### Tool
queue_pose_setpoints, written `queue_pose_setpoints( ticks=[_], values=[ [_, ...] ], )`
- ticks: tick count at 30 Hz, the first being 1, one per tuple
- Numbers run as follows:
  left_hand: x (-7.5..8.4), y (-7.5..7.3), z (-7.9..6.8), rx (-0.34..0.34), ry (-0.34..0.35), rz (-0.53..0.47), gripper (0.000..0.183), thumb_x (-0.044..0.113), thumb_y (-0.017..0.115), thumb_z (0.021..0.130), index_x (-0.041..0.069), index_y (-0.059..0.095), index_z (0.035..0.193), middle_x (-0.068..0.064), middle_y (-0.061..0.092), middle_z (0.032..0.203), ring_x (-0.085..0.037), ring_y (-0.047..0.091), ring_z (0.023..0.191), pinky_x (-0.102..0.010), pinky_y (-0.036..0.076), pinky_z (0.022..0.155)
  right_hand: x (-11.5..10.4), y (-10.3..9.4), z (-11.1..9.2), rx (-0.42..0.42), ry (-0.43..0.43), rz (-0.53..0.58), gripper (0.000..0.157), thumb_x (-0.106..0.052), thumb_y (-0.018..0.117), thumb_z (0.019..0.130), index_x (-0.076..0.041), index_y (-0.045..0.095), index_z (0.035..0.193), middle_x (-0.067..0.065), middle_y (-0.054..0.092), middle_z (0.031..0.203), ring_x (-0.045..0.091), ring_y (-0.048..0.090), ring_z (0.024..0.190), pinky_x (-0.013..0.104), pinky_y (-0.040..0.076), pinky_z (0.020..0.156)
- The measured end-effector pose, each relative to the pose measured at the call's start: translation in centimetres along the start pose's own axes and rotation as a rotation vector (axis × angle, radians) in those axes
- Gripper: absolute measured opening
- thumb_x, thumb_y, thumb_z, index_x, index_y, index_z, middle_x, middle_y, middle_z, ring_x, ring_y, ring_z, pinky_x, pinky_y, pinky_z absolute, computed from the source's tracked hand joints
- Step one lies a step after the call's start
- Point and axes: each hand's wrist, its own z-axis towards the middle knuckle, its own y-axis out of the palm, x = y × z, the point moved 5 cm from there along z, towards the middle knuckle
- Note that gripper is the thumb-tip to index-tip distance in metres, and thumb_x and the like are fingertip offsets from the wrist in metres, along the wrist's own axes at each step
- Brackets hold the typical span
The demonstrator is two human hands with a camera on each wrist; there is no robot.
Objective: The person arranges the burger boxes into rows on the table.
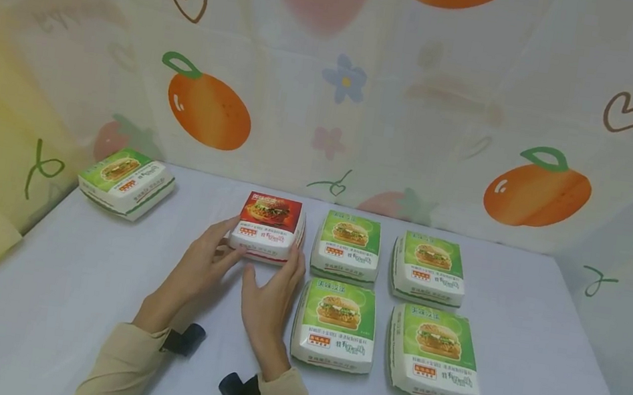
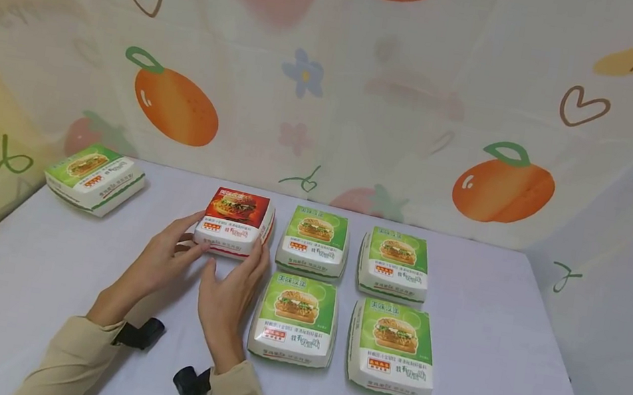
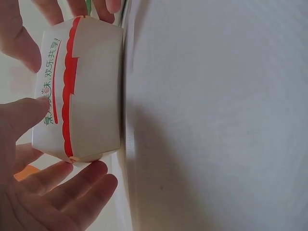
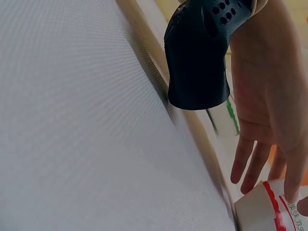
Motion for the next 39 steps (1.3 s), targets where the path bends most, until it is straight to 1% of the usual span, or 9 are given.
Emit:
queue_pose_setpoints(
  ticks=[6,12,18,24,28,31,35,39],
  values=[
    [0.0,-0.1,0.0,-0.005,-0.02,-0.009,0.067,0.015,0.066,0.095,0.002,0.033,0.152,-0.025,0.041,0.151,-0.041,0.057,0.121,-0.054,0.051,0.1,0.0,0.0,0.0,-0.006,-0.002,-0.006,0.086,-0.016,0.068,0.09,-0.012,0.016,0.158,0.013,0.012,0.164,0.033,0.015,0.153,0.061,0.021,0.121],
    [0.1,-0.2,0.0,0.001,-0.02,-0.017,0.065,0.014,0.066,0.096,0.003,0.034,0.152,-0.024,0.042,0.149,-0.041,0.058,0.119,-0.053,0.052,0.099,0.0,-0.1,0.1,0.017,-0.018,-0.009,0.083,-0.016,0.068,0.09,-0.011,0.019,0.157,0.011,0.015,0.163,0.032,0.019,0.151,0.061,0.023,0.12],
    [0.1,-0.5,-0.2,-0.012,-0.065,-0.015,0.064,0.016,0.063,0.097,0.006,0.033,0.153,-0.024,0.04,0.151,-0.043,0.057,0.124,-0.054,0.053,0.098,-0.4,-0.2,-0.1,0.025,-0.02,-0.023,0.083,-0.018,0.069,0.091,-0.012,0.02,0.157,0.01,0.015,0.164,0.03,0.019,0.151,0.06,0.023,0.121],
    [0.2,-1.1,-0.2,-0.011,-0.086,-0.009,0.063,0.017,0.062,0.098,0.007,0.033,0.153,-0.024,0.038,0.153,-0.045,0.055,0.126,-0.056,0.052,0.098,-1.2,-0.6,-0.2,0.047,-0.064,-0.058,0.084,-0.02,0.07,0.091,-0.013,0.019,0.157,0.005,0.017,0.164,0.025,0.021,0.151,0.055,0.024,0.122],
    [0.2,-1.4,-0.2,-0.01,-0.093,-0.009,0.062,0.02,0.062,0.099,0.007,0.034,0.153,-0.024,0.037,0.154,-0.045,0.055,0.126,-0.056,0.051,0.099,-2.0,-0.9,-0.3,0.061,-0.093,-0.072,0.082,-0.021,0.07,0.091,-0.014,0.021,0.157,0.004,0.019,0.163,0.024,0.022,0.15,0.056,0.025,0.121],
    [0.1,-1.6,-0.2,-0.002,-0.09,-0.011,0.062,0.023,0.062,0.099,0.007,0.034,0.153,-0.024,0.037,0.153,-0.046,0.055,0.126,-0.057,0.051,0.099,-2.6,-1.0,-0.4,0.065,-0.13,-0.075,0.079,-0.02,0.07,0.091,-0.014,0.026,0.156,0.006,0.021,0.163,0.025,0.023,0.15,0.057,0.026,0.12],
    [0.0,-1.9,-0.2,-0.002,-0.099,-0.009,0.062,0.025,0.062,0.099,0.009,0.035,0.153,-0.024,0.038,0.153,-0.045,0.054,0.127,-0.057,0.051,0.1,-3.6,-1.1,-0.5,0.042,-0.188,-0.078,0.071,-0.019,0.07,0.091,-0.013,0.034,0.152,0.01,0.025,0.163,0.028,0.025,0.151,0.058,0.028,0.119],
    [-0.2,-2.2,-0.2,0.004,-0.109,0.0,0.061,0.026,0.061,0.099,0.01,0.035,0.152,-0.023,0.038,0.152,-0.044,0.054,0.127,-0.058,0.05,0.1,-4.3,-0.9,-0.8,-0.024,-0.216,-0.066,0.065,-0.018,0.069,0.092,-0.012,0.039,0.149,0.008,0.033,0.159,0.026,0.033,0.148,0.055,0.033,0.118]
  ],
)
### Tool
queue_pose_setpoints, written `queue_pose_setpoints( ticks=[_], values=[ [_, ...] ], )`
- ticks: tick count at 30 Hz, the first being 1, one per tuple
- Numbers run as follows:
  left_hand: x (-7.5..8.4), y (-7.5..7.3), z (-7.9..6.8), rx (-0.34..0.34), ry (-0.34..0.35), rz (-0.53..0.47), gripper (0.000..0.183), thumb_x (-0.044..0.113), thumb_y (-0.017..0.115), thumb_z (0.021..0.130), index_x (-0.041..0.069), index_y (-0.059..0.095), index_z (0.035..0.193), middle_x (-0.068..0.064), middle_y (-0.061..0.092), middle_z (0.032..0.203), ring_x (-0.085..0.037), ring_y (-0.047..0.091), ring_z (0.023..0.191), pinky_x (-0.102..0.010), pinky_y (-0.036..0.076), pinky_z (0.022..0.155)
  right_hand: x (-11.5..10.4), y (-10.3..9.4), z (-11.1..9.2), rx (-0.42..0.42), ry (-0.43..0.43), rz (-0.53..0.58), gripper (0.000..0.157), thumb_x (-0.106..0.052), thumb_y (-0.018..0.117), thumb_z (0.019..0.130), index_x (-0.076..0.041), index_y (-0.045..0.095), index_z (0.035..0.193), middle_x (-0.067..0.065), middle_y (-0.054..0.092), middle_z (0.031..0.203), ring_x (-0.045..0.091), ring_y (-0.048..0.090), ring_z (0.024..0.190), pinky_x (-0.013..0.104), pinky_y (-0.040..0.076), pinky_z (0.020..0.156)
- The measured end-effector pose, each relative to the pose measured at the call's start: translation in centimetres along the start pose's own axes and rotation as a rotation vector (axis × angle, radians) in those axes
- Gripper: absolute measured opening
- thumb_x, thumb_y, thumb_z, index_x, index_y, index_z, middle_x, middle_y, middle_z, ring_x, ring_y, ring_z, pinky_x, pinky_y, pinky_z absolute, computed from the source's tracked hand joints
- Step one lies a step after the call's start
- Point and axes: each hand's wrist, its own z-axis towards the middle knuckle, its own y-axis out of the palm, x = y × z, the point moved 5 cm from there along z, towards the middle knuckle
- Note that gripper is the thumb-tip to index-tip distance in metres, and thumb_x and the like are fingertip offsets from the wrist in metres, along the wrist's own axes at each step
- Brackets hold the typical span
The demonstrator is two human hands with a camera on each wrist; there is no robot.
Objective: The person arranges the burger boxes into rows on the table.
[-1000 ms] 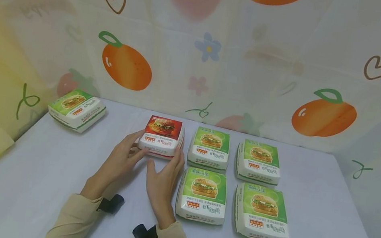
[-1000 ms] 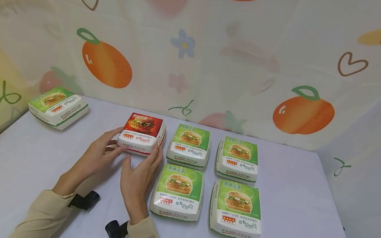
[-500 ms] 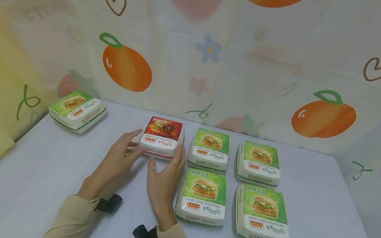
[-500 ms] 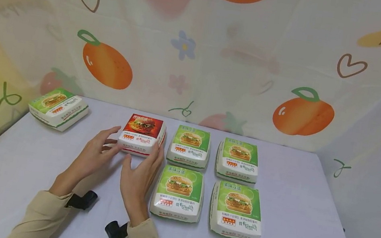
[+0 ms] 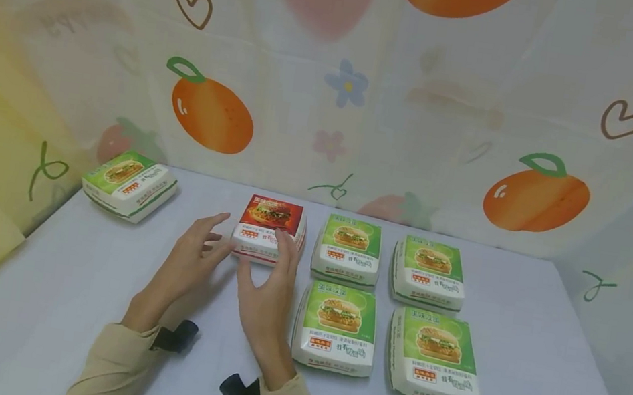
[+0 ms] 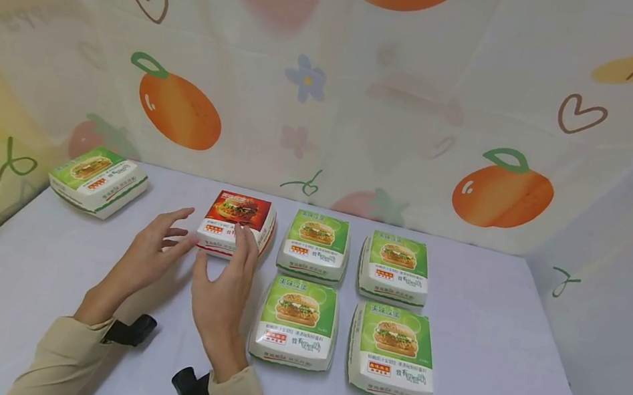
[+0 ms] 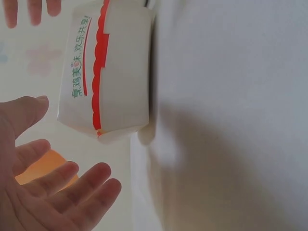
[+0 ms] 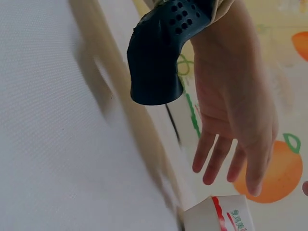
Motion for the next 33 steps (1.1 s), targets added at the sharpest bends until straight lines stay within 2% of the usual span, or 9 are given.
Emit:
queue_pose_setpoints(
  ticks=[5,17,21,27,33],
  values=[
    [-0.2,-0.4,0.0,0.017,0.005,0.007,0.06,0.027,0.06,0.1,0.009,0.036,0.152,-0.023,0.038,0.152,-0.044,0.055,0.126,-0.058,0.05,0.1,-0.1,0.5,-0.2,-0.085,-0.015,0.031,0.06,-0.016,0.068,0.093,-0.012,0.042,0.147,0.006,0.039,0.155,0.022,0.037,0.145,0.052,0.034,0.119],
    [-1.0,-1.9,-0.7,0.042,-0.069,0.027,0.06,0.029,0.057,0.101,0.009,0.035,0.153,-0.024,0.037,0.153,-0.045,0.053,0.128,-0.059,0.05,0.1,-0.1,2.1,-0.9,-0.258,-0.015,0.034,0.059,-0.022,0.066,0.095,-0.015,0.042,0.148,0.0,0.041,0.155,0.016,0.037,0.145,0.048,0.034,0.119],
    [-1.3,-2.9,-0.9,0.084,-0.054,0.029,0.058,0.025,0.057,0.101,0.006,0.036,0.151,-0.026,0.038,0.151,-0.047,0.054,0.125,-0.06,0.05,0.099,0.0,3.0,-1.0,-0.285,-0.031,0.02,0.058,-0.024,0.067,0.095,-0.015,0.043,0.147,-0.001,0.043,0.153,0.016,0.039,0.144,0.047,0.035,0.119],
    [-2.0,-4.6,-1.2,0.176,0.007,0.028,0.053,0.02,0.058,0.1,0.001,0.042,0.146,-0.029,0.044,0.144,-0.05,0.057,0.118,-0.061,0.052,0.094,-0.3,4.2,-0.6,-0.322,-0.05,0.018,0.058,-0.025,0.067,0.095,-0.019,0.043,0.147,0.0,0.043,0.153,0.015,0.042,0.141,0.046,0.037,0.118],
    [-2.9,-6.5,-1.5,0.228,-0.01,0.079,0.053,0.023,0.057,0.101,-0.002,0.041,0.145,-0.032,0.045,0.141,-0.053,0.057,0.115,-0.064,0.052,0.09,-0.9,5.4,0.2,-0.372,-0.07,-0.027,0.059,-0.025,0.066,0.096,-0.018,0.041,0.149,0.002,0.039,0.156,0.016,0.037,0.145,0.045,0.034,0.12]
  ],
)
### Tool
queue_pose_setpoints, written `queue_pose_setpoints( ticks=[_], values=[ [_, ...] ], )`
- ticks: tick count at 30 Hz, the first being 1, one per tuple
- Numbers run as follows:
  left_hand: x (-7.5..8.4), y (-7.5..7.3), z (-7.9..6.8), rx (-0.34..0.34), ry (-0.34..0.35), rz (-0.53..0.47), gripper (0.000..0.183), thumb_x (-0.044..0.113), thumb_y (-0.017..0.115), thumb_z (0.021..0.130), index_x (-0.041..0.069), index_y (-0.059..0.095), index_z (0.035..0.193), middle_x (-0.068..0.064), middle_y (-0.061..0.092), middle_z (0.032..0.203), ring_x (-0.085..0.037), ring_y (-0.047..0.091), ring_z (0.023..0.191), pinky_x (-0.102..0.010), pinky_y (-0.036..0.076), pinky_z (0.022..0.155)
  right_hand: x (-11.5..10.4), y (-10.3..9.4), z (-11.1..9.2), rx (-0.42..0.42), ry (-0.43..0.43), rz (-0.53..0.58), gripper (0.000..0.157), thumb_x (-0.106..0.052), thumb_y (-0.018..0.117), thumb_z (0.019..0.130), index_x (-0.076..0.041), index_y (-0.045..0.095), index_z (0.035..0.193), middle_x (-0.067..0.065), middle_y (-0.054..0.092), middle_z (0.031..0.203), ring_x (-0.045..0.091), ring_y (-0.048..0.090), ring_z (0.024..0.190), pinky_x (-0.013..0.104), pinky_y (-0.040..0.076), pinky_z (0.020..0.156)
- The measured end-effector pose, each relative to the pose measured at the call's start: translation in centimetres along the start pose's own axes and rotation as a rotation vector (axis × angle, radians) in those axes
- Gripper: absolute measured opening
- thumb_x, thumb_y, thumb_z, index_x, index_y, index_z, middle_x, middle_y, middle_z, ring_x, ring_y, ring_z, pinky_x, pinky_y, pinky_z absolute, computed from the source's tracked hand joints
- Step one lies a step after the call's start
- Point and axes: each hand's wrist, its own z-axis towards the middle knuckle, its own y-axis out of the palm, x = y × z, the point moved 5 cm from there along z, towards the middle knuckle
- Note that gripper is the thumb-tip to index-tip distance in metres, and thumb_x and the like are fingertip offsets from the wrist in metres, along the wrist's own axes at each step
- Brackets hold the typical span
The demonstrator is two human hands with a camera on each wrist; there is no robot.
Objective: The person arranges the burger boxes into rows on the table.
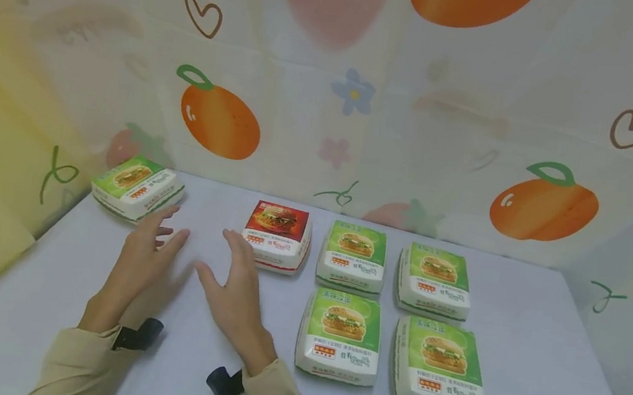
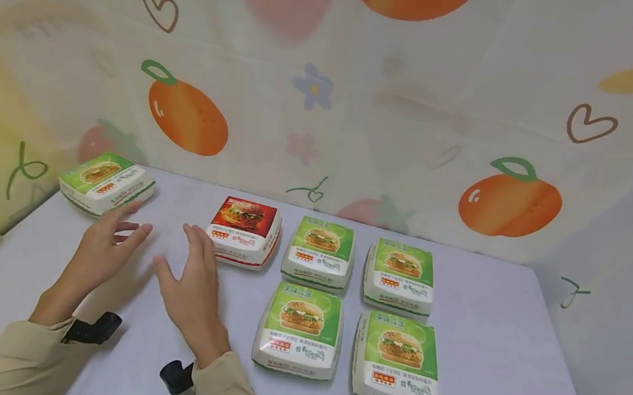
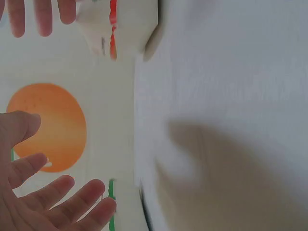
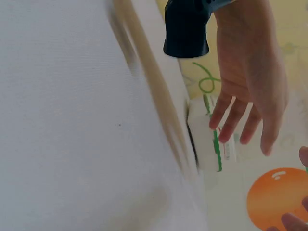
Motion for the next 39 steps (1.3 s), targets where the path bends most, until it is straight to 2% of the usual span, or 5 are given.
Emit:
queue_pose_setpoints(
  ticks=[6,12,20,31,39],
  values=[
    [-1.6,-2.3,0.1,0.073,-0.029,0.022,0.054,0.024,0.055,0.101,-0.003,0.041,0.145,-0.033,0.045,0.14,-0.052,0.057,0.114,-0.056,0.054,0.086,-0.6,0.6,1.0,-0.034,-0.015,-0.039,0.06,-0.028,0.064,0.097,-0.017,0.04,0.151,0.005,0.037,0.158,0.017,0.036,0.147,0.044,0.034,0.12],
    [-3.4,-4.2,0.7,0.157,-0.093,0.053,0.055,0.025,0.054,0.1,-0.005,0.041,0.145,-0.034,0.047,0.135,-0.047,0.056,0.11,-0.01,0.04,0.069,-0.5,1.2,1.8,-0.053,-0.031,-0.064,0.059,-0.029,0.064,0.097,-0.016,0.04,0.15,0.006,0.039,0.156,0.019,0.038,0.145,0.043,0.035,0.119],
    [-5.2,-5.8,1.8,0.161,-0.22,0.085,0.064,0.029,0.048,0.101,-0.008,0.029,0.15,-0.042,0.038,0.136,-0.053,0.043,0.117,-0.066,0.038,0.089,-0.7,1.9,3.1,-0.086,-0.008,-0.088,0.06,-0.032,0.063,0.098,-0.018,0.039,0.151,0.003,0.037,0.157,0.017,0.037,0.146,0.041,0.035,0.119],
    [-9.0,-5.8,3.6,0.028,-0.477,-0.026,0.088,0.049,0.041,0.099,0.001,-0.006,0.157,-0.04,0.007,0.155,-0.062,0.025,0.135,-0.074,0.028,0.106,-2.2,2.3,5.0,-0.105,-0.013,-0.097,0.061,-0.033,0.063,0.098,-0.019,0.038,0.152,-0.001,0.038,0.157,0.013,0.037,0.145,0.035,0.036,0.119],
    [-9.7,-5.5,4.8,0.009,-0.533,-0.099,0.093,0.058,0.035,0.098,0.005,-0.017,0.156,-0.04,0.001,0.156,-0.061,0.014,0.142,-0.072,0.02,0.114,-2.5,3.0,6.1,-0.138,-0.004,-0.149,0.061,-0.036,0.062,0.098,-0.021,0.037,0.152,-0.002,0.037,0.158,0.013,0.038,0.145,0.035,0.036,0.119]
  ],
)
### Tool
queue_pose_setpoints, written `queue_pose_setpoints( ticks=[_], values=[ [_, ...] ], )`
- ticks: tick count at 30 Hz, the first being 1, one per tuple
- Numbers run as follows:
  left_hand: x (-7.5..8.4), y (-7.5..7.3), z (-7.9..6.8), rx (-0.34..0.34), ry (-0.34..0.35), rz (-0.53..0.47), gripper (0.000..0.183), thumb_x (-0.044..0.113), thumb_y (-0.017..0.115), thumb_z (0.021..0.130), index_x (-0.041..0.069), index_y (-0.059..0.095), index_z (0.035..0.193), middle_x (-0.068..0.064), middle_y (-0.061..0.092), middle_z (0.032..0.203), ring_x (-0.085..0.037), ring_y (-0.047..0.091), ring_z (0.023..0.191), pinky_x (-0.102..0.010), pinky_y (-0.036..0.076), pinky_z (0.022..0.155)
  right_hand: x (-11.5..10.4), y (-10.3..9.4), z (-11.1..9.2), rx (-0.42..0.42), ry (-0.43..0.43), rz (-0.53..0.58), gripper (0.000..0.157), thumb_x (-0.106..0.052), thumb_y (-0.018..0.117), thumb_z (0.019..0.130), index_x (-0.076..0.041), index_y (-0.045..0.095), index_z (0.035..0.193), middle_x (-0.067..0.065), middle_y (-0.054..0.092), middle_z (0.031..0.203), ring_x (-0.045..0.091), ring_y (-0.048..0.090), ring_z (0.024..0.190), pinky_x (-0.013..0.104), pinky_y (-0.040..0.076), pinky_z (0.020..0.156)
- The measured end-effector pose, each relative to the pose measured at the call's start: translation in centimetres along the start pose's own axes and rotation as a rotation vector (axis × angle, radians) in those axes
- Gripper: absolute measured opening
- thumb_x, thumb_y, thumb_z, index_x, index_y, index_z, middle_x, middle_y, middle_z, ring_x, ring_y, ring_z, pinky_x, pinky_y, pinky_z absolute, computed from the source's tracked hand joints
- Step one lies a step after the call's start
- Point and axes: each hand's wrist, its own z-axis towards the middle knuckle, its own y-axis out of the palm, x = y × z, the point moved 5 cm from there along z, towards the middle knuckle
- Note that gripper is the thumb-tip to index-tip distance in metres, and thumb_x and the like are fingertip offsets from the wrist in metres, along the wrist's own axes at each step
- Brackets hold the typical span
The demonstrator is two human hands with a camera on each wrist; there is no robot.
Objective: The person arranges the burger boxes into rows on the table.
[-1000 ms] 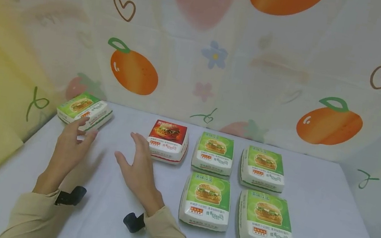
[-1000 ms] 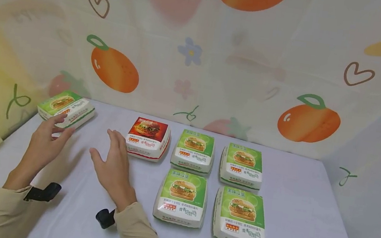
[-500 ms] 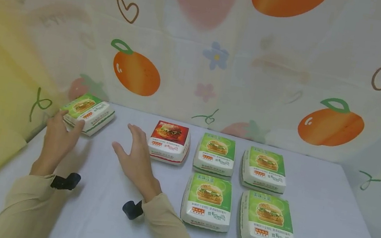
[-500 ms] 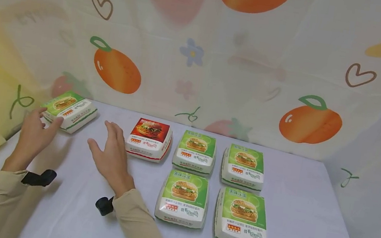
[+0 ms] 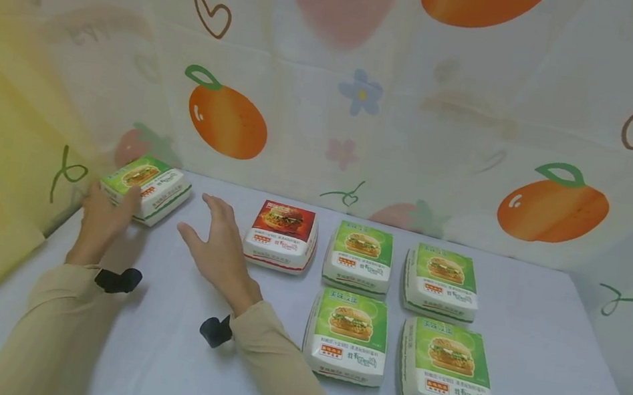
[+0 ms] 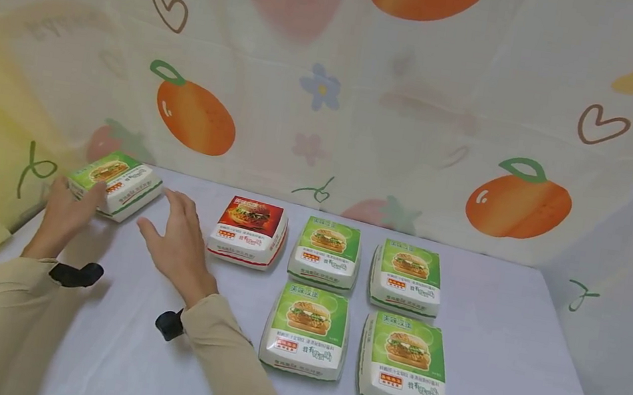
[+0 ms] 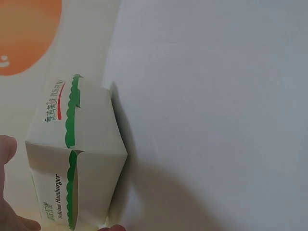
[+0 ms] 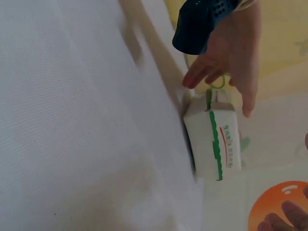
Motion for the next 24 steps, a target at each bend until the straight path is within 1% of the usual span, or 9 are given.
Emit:
queue_pose_setpoints(
  ticks=[5,10,13,16,17,19,21,23,24],
  values=[
    [0.1,0.4,0.7,-0.023,0.001,-0.041,0.092,0.058,0.036,0.098,0.006,-0.014,0.155,-0.04,0.012,0.155,-0.055,0.02,0.142,-0.067,0.021,0.116,0.2,0.1,0.6,-0.01,-0.011,-0.006,0.061,-0.035,0.062,0.098,-0.019,0.037,0.152,0.0,0.037,0.158,0.014,0.038,0.145,0.035,0.036,0.119],
    [0.1,0.4,1.1,-0.069,0.026,-0.01,0.088,0.054,0.037,0.098,0.0,-0.008,0.151,-0.044,0.022,0.15,-0.051,0.03,0.136,-0.062,0.028,0.113,0.5,0.5,1.1,-0.036,0.011,-0.01,0.062,-0.037,0.061,0.098,-0.02,0.036,0.153,-0.002,0.036,0.159,0.014,0.037,0.146,0.036,0.036,0.119],
    [0.2,0.3,1.1,-0.106,0.055,0.012,0.085,0.05,0.037,0.099,-0.003,-0.004,0.151,-0.043,0.026,0.146,-0.05,0.038,0.125,-0.053,0.046,0.094,0.7,0.7,1.3,-0.047,0.022,-0.002,0.062,-0.037,0.061,0.098,-0.021,0.036,0.153,-0.002,0.035,0.159,0.014,0.036,0.146,0.037,0.036,0.119],
    [0.4,0.3,1.3,-0.146,0.126,0.001,0.077,0.042,0.037,0.101,-0.005,0.004,0.154,-0.041,0.03,0.145,-0.046,0.041,0.12,-0.039,0.046,0.077,1.0,0.9,1.5,-0.05,0.037,0.009,0.062,-0.037,0.062,0.098,-0.022,0.036,0.152,-0.003,0.035,0.159,0.013,0.035,0.147,0.036,0.035,0.12],
    [0.5,0.4,1.3,-0.16,0.141,0.0,0.077,0.041,0.036,0.102,-0.005,0.004,0.154,-0.041,0.029,0.146,-0.047,0.04,0.121,-0.04,0.047,0.079,1.2,0.9,1.6,-0.051,0.042,0.011,0.063,-0.037,0.062,0.098,-0.022,0.036,0.152,-0.003,0.035,0.159,0.013,0.035,0.147,0.036,0.034,0.12],
    [0.5,0.4,1.3,-0.191,0.159,0.01,0.077,0.04,0.035,0.102,-0.004,0.001,0.156,-0.041,0.023,0.152,-0.052,0.034,0.131,-0.049,0.046,0.093,1.4,1.0,1.7,-0.051,0.051,0.017,0.062,-0.036,0.062,0.098,-0.021,0.036,0.152,-0.002,0.035,0.158,0.014,0.034,0.147,0.035,0.033,0.12],
    [0.5,0.5,1.3,-0.209,0.163,0.027,0.078,0.04,0.034,0.103,-0.004,-0.001,0.156,-0.041,0.018,0.154,-0.055,0.028,0.137,-0.061,0.037,0.106,1.7,1.1,1.7,-0.054,0.059,0.018,0.063,-0.035,0.062,0.097,-0.02,0.036,0.152,-0.002,0.035,0.158,0.014,0.034,0.147,0.035,0.032,0.121],
    [0.4,0.6,1.3,-0.218,0.152,0.053,0.081,0.042,0.034,0.103,-0.004,-0.006,0.155,-0.042,0.013,0.155,-0.057,0.022,0.14,-0.067,0.026,0.113,1.8,1.2,1.8,-0.06,0.065,0.019,0.063,-0.036,0.062,0.097,-0.02,0.036,0.153,-0.002,0.035,0.159,0.015,0.034,0.148,0.035,0.032,0.121],
    [0.4,0.7,1.3,-0.219,0.156,0.059,0.081,0.042,0.034,0.103,-0.004,-0.005,0.155,-0.042,0.015,0.154,-0.058,0.023,0.14,-0.067,0.026,0.113,1.9,1.2,1.9,-0.065,0.066,0.021,0.063,-0.036,0.062,0.097,-0.019,0.036,0.153,-0.001,0.034,0.159,0.015,0.033,0.148,0.036,0.032,0.121]
  ],
)
